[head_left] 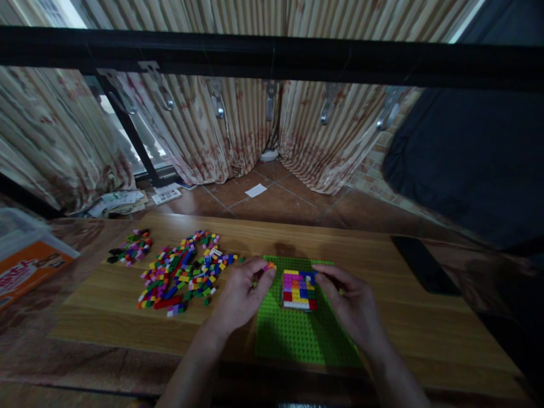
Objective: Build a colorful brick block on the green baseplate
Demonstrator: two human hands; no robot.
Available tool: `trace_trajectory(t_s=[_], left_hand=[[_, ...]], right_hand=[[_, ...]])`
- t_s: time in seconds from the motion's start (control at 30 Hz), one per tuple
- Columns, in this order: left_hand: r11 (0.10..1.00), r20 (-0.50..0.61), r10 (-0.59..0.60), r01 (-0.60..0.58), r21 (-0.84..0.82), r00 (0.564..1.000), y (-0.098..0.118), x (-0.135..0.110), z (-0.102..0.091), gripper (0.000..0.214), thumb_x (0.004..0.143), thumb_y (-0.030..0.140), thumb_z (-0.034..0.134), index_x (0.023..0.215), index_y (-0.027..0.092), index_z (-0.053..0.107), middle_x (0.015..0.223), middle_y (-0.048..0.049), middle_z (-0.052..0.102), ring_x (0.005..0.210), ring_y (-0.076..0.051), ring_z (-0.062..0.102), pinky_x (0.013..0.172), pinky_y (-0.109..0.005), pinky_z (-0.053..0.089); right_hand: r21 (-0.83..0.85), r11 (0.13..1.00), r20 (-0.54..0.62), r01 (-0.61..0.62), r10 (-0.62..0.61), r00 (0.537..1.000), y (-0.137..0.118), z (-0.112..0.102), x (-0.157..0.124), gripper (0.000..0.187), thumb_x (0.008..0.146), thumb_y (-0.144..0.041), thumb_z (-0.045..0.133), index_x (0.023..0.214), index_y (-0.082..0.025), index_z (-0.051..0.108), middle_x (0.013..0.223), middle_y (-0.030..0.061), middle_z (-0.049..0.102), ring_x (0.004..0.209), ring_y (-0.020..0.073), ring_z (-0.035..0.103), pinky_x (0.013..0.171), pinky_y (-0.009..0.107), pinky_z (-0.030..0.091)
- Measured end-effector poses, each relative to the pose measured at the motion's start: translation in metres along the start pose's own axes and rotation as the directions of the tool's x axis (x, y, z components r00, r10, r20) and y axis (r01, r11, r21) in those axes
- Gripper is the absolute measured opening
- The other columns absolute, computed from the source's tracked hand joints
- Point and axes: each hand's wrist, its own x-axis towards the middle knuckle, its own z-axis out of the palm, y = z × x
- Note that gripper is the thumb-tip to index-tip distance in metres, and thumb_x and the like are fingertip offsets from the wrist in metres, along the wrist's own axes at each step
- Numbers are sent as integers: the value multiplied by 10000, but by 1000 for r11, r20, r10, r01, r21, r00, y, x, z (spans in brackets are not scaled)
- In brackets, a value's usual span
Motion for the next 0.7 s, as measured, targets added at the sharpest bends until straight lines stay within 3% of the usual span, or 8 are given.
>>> trace_trajectory(t_s=[0.23,0.47,0.7], left_hand=[[1000,5,-1,1,-6,1000,1,1,1,287,933,330,449,697,178,511,664,25,482,635,-110,476,600,-225,359],[1000,-8,-9,9,8,1000,-1,0,0,286,932,321,454,688,179,497,658,27,465,633,-109,465,597,-229,349],[999,5,-12,12,39,1000,-2,-1,-1,287,937,325,441,695,180,495,658,27,470,630,-110,472,597,-232,349]], right_hand=[[-101,994,71,53,-46,996,7,-5,1,290,834,-386,597,1053,-230,705,1000,66,714,847,201,653,704,331,539],[-230,966,147,116,-83,986,-2,-5,1,231,844,-367,595,985,-219,703,856,40,676,734,171,607,678,307,509],[-378,891,159,251,-205,966,-4,2,5,162,854,-311,578,919,-224,699,893,45,648,854,195,607,782,348,499]])
